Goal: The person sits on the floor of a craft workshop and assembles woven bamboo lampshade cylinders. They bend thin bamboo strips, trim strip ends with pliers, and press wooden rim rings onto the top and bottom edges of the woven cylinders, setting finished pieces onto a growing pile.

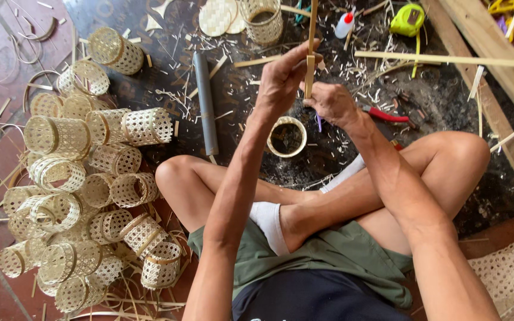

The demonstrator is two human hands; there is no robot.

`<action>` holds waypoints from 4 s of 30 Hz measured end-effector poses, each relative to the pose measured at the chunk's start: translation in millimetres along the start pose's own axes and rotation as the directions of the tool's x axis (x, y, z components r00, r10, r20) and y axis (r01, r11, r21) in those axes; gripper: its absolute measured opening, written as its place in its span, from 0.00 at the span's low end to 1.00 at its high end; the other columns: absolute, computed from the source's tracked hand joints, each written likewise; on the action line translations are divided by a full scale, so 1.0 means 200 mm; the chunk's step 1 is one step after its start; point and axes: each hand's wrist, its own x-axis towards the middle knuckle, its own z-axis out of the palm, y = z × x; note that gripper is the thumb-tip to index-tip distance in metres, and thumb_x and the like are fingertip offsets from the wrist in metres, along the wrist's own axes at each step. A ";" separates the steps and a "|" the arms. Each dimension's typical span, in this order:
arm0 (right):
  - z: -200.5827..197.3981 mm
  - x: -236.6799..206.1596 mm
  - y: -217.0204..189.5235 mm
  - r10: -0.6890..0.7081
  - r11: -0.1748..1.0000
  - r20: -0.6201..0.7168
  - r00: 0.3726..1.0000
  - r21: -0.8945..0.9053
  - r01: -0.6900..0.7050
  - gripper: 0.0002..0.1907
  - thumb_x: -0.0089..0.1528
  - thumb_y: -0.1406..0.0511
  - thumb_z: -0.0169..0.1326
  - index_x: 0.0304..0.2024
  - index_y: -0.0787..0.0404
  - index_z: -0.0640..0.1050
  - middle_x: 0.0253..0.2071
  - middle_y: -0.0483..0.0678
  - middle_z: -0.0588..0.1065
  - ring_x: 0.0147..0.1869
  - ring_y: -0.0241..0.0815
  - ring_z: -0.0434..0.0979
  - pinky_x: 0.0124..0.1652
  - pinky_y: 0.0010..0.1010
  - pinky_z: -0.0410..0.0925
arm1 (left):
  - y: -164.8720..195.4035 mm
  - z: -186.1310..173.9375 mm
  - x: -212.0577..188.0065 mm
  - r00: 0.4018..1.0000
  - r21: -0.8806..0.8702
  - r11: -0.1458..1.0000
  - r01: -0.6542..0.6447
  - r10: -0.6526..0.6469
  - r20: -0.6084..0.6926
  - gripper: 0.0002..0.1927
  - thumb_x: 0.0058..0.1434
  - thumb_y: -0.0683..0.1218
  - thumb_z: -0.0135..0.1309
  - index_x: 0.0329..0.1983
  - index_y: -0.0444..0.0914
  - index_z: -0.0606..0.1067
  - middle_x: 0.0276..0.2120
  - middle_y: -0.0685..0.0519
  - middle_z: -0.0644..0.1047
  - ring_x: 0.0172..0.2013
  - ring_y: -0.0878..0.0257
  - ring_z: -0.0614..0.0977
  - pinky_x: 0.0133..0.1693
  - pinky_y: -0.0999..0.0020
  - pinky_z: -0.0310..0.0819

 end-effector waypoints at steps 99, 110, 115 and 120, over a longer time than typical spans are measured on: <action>-0.25 -0.49 -0.16 0.536 0.821 -0.004 0.844 0.234 -0.520 0.25 0.60 0.66 0.55 0.58 0.69 0.70 0.41 0.51 0.69 0.38 0.43 0.74 0.36 0.36 0.72 | -0.11 0.19 0.12 0.740 0.177 0.846 0.503 -0.527 0.418 0.10 0.65 0.46 0.58 0.47 0.40 0.84 0.25 0.53 0.83 0.19 0.72 0.78 0.19 0.76 0.70; -0.09 -0.51 0.00 0.560 0.818 -0.067 0.826 0.207 -0.537 0.07 0.64 0.68 0.49 0.38 0.66 0.68 0.22 0.49 0.66 0.22 0.42 0.66 0.23 0.40 0.61 | -0.13 0.14 0.12 0.674 0.054 0.761 0.647 -0.603 0.428 0.11 0.66 0.44 0.57 0.47 0.37 0.83 0.24 0.53 0.82 0.18 0.71 0.75 0.17 0.75 0.64; -0.09 -0.48 0.02 0.637 0.733 -0.037 0.770 -0.279 -0.620 0.14 0.63 0.64 0.56 0.45 0.66 0.70 0.32 0.50 0.70 0.31 0.46 0.70 0.29 0.40 0.66 | -0.17 0.05 0.10 0.744 0.145 0.817 0.558 -0.570 0.349 0.13 0.62 0.46 0.62 0.47 0.37 0.82 0.27 0.53 0.83 0.18 0.70 0.74 0.17 0.74 0.67; -0.08 -0.43 -0.06 0.576 0.655 0.017 0.817 -0.608 -0.449 0.40 0.47 0.57 0.69 0.56 0.69 0.69 0.45 0.59 0.71 0.48 0.53 0.73 0.44 0.51 0.67 | -0.22 0.00 0.05 0.841 0.379 0.842 0.384 -0.489 0.232 0.12 0.72 0.49 0.56 0.41 0.35 0.82 0.30 0.48 0.82 0.22 0.66 0.75 0.22 0.70 0.69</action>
